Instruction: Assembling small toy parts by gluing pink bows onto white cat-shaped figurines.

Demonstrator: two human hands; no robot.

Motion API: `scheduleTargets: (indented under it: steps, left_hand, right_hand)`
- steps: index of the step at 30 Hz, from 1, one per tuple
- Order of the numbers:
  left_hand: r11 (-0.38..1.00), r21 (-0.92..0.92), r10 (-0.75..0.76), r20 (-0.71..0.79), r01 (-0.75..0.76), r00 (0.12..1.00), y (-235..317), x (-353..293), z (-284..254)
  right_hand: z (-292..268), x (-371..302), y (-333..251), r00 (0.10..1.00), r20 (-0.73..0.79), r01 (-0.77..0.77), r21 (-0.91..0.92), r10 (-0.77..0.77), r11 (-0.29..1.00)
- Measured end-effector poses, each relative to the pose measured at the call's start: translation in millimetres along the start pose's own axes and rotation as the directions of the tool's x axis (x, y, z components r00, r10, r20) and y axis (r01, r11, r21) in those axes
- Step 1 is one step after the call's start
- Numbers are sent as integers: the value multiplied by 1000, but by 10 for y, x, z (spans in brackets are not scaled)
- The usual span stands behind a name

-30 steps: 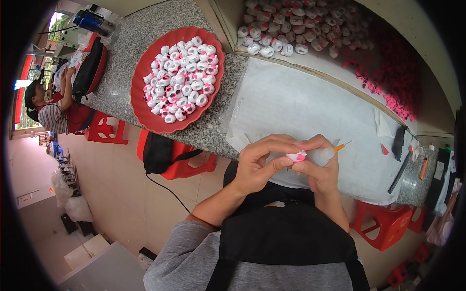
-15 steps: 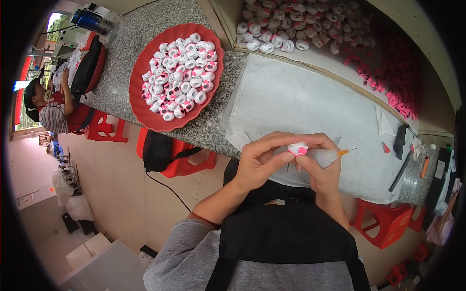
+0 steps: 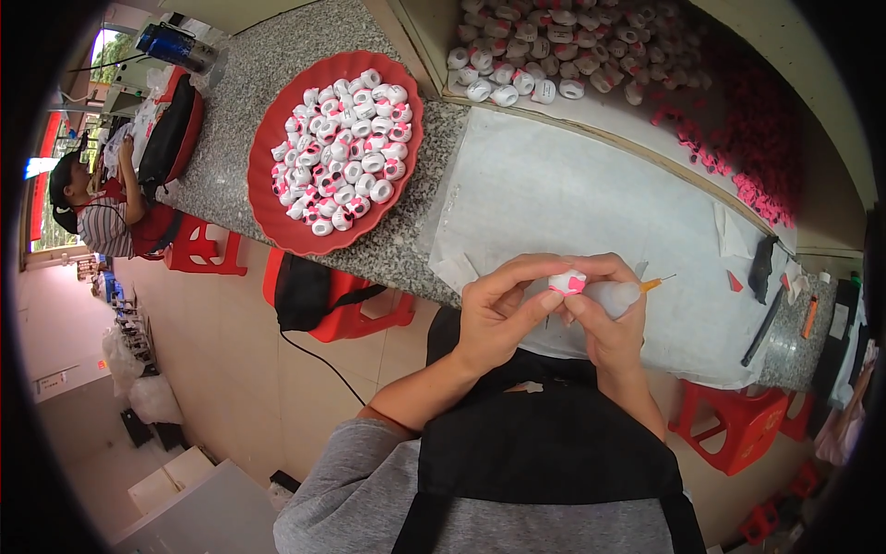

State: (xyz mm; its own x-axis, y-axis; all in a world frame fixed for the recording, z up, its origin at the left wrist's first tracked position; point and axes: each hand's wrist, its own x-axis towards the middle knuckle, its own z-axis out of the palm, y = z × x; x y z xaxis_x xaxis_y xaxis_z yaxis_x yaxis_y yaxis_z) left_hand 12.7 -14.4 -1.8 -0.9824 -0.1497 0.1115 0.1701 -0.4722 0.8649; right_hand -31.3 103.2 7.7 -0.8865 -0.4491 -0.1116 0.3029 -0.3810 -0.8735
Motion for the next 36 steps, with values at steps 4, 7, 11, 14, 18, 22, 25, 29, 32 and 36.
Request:
scheduleTargets:
  steps: [4,7,11,14,18,22,25,29,32,36]
  left_hand:
    - [1000,31,-2,6,2,1000,-11,12,-11]
    - [997,-55,-56,15,56,998,6,38,-14]
    - [978,-199,-43,78,58,996,-48,58,-80]
    - [958,-271,-79,51,90,996,-88,48,-86]
    - [976,-208,-73,-22,67,997,-49,3,-54]
    - [982,-175,-82,-32,75,996,-32,13,-19]
    - [988,-150,-50,-22,46,999,-32,-25,5]
    - [977,-211,28,46,-18,999,-24,-57,-26]
    - [996,61,55,71,-59,996,29,-14,-90]
    - [573,759,447,25,-308,894,358,216,-410]
  right_hand:
    - [-10,16,0,1000,5,-18,23,18,1000]
    - [-33,42,-13,997,9,-77,10,77,997]
    - [-20,33,-42,995,36,-92,-34,93,995]
    - [21,27,-42,997,17,-68,-69,69,995]
    - [32,48,-9,998,36,-46,-27,47,999]
    - [26,24,-5,996,-57,-79,-48,76,996]
    - [22,14,-34,998,-46,-46,-5,46,999]
    - [0,-18,-27,998,45,-49,18,48,999]
    - [-5,-14,-9,998,19,-61,-16,62,998]
    - [66,10,-105,997,-76,-38,-60,34,997]
